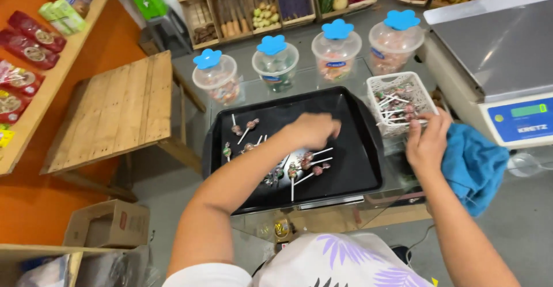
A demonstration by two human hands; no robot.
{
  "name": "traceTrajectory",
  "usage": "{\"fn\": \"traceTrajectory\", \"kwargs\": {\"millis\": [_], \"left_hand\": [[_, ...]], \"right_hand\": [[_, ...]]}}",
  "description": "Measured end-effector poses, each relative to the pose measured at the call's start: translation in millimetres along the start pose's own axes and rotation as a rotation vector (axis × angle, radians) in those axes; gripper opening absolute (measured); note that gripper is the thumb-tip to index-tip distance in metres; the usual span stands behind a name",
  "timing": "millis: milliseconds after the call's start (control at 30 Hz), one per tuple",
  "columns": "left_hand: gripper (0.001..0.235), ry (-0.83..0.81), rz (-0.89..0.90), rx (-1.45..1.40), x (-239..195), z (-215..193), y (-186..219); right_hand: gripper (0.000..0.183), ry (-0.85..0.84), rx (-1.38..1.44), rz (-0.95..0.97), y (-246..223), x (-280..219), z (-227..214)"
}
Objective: The person transfers lollipops from a black tray into a white basket, then pours wrapped candies from a clear container onto the tray and transfers them into a smaller clear container. The person uses a blue cloth to wipe the containers during the process.
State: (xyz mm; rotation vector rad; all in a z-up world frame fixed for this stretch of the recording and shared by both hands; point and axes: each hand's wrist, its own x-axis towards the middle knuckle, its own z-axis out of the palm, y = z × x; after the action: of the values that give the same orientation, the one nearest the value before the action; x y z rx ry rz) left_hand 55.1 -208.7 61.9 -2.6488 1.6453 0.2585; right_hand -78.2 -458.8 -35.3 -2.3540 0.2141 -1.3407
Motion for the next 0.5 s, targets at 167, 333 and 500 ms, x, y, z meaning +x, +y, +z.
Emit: {"fn": "traceTrajectory", "kwargs": {"millis": [167,333,500], "left_hand": [[0.038,-0.282,-0.029,-0.004,-48,23,8],[0.043,-0.03,-0.12,0.042,-42,53,3],[0.018,0.235,-0.164,-0.054,-26,61,-11]], "right_hand": [[0.045,-0.035,0.065,0.045,-23,4,-8],[0.024,0.011,0.018,0.033,-5,-1,0],[0.026,0.021,-0.011,0.022,-1,0,3]]}}
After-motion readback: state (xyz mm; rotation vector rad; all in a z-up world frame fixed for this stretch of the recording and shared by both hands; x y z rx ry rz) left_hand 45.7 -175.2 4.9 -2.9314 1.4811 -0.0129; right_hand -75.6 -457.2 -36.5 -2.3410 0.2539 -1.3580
